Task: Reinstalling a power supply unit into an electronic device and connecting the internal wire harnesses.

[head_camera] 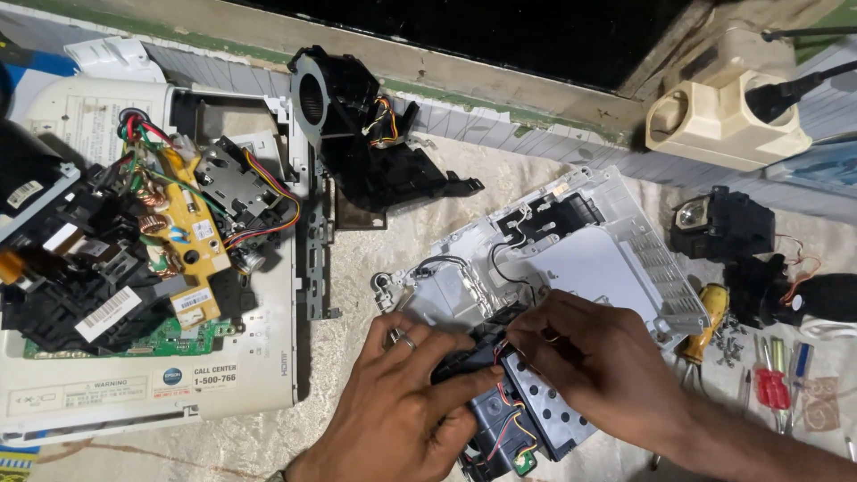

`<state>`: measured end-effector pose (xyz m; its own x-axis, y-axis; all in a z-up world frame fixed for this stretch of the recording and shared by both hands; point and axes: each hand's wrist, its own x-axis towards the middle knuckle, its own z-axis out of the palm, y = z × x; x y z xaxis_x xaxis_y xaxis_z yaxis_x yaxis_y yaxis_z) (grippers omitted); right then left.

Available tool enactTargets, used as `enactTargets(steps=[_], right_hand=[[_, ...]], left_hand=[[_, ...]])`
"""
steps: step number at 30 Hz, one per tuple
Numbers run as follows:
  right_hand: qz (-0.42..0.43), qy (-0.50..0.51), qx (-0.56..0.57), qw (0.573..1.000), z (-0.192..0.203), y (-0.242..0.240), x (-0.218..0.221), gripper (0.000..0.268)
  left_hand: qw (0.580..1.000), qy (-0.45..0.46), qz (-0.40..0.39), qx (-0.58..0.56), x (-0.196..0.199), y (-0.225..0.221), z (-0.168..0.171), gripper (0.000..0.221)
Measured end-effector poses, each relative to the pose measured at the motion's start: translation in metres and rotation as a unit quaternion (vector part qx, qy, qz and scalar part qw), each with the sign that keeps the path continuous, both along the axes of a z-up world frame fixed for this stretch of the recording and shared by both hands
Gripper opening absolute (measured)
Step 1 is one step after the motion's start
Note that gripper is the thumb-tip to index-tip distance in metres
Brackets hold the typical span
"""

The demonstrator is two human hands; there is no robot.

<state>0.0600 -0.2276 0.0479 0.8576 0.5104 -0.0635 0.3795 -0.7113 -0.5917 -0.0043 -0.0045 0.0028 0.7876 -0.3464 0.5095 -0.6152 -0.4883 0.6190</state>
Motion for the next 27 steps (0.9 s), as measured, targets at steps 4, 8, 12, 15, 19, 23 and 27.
enactTargets(steps=[4,8,12,15,19,23,27], right_hand=[[-0.004,0.034,0.008,0.999,0.001,-0.004,-0.001,0.020],[0.039,-0.003,0.037,0.999,-0.003,-0.009,0.000,0.017],[0.091,-0.048,0.016,0.995,0.002,-0.006,0.005,0.014],[0.155,-0.063,0.010,0.986,0.007,-0.004,0.010,0.017],[0.234,-0.149,-0.020,0.961,0.007,-0.005,0.019,0.013],[0.309,-0.212,-0.040,0.926,0.005,-0.005,0.028,0.009],[0.371,-0.280,-0.036,0.884,0.003,-0.006,0.033,0.019]], left_hand=[[1.000,0.029,0.000,-0.005,-0.001,0.000,0.001,0.034],[1.000,0.010,-0.002,-0.005,-0.001,0.000,-0.001,0.035],[1.000,0.001,0.003,-0.005,0.000,-0.001,0.000,0.035],[1.000,-0.001,0.008,-0.008,0.000,-0.002,0.001,0.032],[1.000,0.000,0.012,-0.004,-0.001,-0.002,-0.002,0.033],[1.000,-0.004,0.013,-0.008,-0.001,-0.003,-0.004,0.032],[1.000,-0.003,0.015,-0.006,-0.001,-0.003,-0.005,0.033]])
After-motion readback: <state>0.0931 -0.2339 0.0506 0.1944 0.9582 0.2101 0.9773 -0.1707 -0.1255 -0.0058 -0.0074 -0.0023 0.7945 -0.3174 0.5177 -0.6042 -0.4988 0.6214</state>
